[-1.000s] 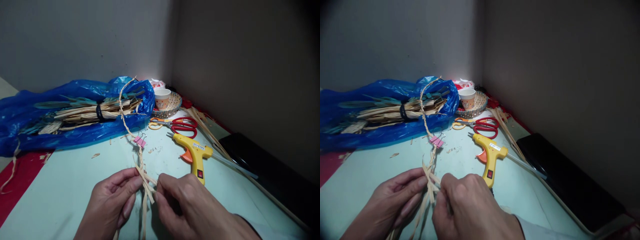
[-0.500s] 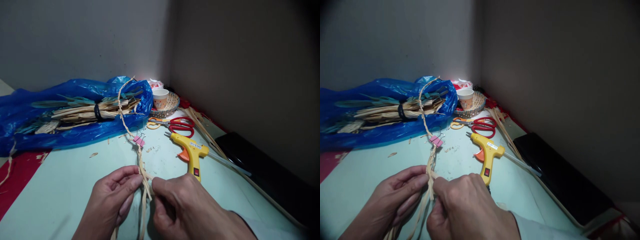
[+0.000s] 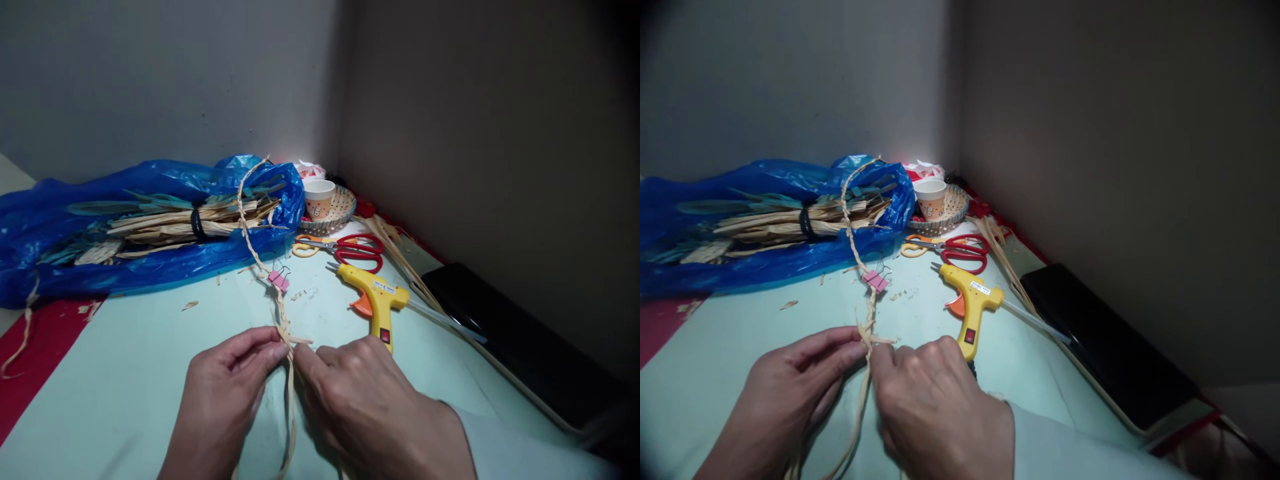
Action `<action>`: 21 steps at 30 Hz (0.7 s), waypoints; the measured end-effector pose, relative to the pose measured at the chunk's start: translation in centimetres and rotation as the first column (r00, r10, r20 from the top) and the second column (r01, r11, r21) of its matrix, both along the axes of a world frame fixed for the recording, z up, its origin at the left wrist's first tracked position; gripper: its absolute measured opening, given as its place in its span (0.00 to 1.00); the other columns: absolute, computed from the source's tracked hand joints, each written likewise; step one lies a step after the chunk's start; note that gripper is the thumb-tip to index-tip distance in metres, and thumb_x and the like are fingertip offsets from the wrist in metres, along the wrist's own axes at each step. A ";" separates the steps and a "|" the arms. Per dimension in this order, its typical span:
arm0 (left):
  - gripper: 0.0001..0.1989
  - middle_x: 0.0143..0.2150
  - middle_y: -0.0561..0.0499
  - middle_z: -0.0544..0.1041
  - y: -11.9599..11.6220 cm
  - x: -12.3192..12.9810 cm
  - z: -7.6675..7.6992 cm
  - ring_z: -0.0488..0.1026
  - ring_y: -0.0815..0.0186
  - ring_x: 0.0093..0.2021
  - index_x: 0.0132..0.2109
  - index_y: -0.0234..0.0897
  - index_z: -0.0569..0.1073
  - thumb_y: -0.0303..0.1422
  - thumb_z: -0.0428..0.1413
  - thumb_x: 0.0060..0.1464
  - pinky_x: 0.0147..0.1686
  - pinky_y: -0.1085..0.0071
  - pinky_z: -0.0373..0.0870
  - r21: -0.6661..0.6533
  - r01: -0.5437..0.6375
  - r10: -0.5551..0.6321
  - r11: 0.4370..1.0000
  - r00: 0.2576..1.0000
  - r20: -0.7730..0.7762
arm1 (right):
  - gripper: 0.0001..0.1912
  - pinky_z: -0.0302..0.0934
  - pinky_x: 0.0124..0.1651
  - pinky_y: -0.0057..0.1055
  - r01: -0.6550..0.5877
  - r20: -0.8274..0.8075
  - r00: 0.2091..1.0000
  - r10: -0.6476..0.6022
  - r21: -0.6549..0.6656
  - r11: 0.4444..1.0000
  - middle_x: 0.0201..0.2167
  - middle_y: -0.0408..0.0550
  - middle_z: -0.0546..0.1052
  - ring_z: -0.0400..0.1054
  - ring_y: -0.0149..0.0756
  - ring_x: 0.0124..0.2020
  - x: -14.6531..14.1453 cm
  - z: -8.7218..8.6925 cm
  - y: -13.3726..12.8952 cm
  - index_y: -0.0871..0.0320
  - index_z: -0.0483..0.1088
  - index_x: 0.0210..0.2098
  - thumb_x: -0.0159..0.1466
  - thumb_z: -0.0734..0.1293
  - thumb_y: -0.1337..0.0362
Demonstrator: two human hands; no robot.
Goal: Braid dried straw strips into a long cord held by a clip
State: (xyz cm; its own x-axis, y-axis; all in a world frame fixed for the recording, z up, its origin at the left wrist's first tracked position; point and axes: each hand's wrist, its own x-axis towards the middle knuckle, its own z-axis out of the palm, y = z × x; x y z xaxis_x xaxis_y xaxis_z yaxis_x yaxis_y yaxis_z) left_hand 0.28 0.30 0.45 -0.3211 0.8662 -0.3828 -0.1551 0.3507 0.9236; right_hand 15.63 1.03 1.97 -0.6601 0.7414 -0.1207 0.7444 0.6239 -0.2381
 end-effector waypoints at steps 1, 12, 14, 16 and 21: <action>0.10 0.25 0.51 0.82 -0.1 0.1 0.1 0.77 0.65 0.29 0.26 0.36 0.81 0.29 0.70 0.30 0.30 0.78 0.73 0.004 -0.005 0.006 1.000 0.999 -0.043 | 0.09 0.33 0.25 0.35 -0.020 0.002 1.000 0.020 0.001 1.000 0.28 0.48 0.75 0.64 0.38 0.23 0.0 0.1 0.0 0.58 0.65 0.38 0.60 0.58 0.73; 0.10 0.11 0.61 0.64 -0.5 0.5 1.5 0.53 0.82 0.12 0.27 0.33 0.78 0.32 0.69 0.35 0.12 0.86 0.50 -0.063 0.049 -0.039 0.997 0.988 0.149 | 0.14 0.42 0.27 0.32 0.147 -0.173 0.973 -0.155 -0.059 0.987 0.21 0.46 0.69 0.59 0.34 0.21 1.7 -0.1 0.8 0.57 0.64 0.29 0.67 0.54 0.61; 0.10 0.09 0.63 0.57 -0.5 0.3 1.1 0.47 0.82 0.12 0.27 0.33 0.78 0.34 0.68 0.38 0.11 0.85 0.43 -0.037 0.083 -0.078 0.996 0.990 0.117 | 0.12 0.46 0.28 0.31 0.145 -0.270 0.947 -0.176 -0.132 0.981 0.24 0.46 0.71 0.63 0.35 0.25 1.9 -0.1 1.1 0.58 0.66 0.35 0.67 0.55 0.60; 0.10 0.09 0.63 0.56 -0.5 0.1 0.8 0.45 0.82 0.12 0.28 0.33 0.78 0.35 0.67 0.40 0.11 0.84 0.41 -0.012 0.100 -0.098 0.995 0.990 0.105 | 0.12 0.51 0.32 0.30 0.105 -0.398 0.900 -0.176 -0.195 0.975 0.30 0.47 0.74 0.66 0.36 0.32 1.9 0.0 1.2 0.56 0.66 0.46 0.67 0.57 0.61; 0.09 0.10 0.63 0.56 -0.5 0.0 0.6 0.46 0.81 0.13 0.27 0.33 0.77 0.34 0.66 0.41 0.14 0.84 0.42 0.032 0.133 -0.136 0.991 0.984 0.116 | 0.14 0.55 0.35 0.28 0.052 -0.544 0.801 -0.251 -0.354 0.934 0.29 0.42 0.74 0.65 0.31 0.30 1.5 0.3 1.3 0.56 0.66 0.51 0.66 0.59 0.64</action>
State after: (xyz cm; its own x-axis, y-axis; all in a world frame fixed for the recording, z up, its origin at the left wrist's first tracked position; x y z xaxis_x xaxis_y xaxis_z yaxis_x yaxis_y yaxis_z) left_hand 0.29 -0.21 1.03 -0.1546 0.9079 -0.3897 -0.2164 0.3538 0.9100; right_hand 17.12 2.33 2.25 -0.5617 0.8273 0.0044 0.4868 0.3348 -0.8068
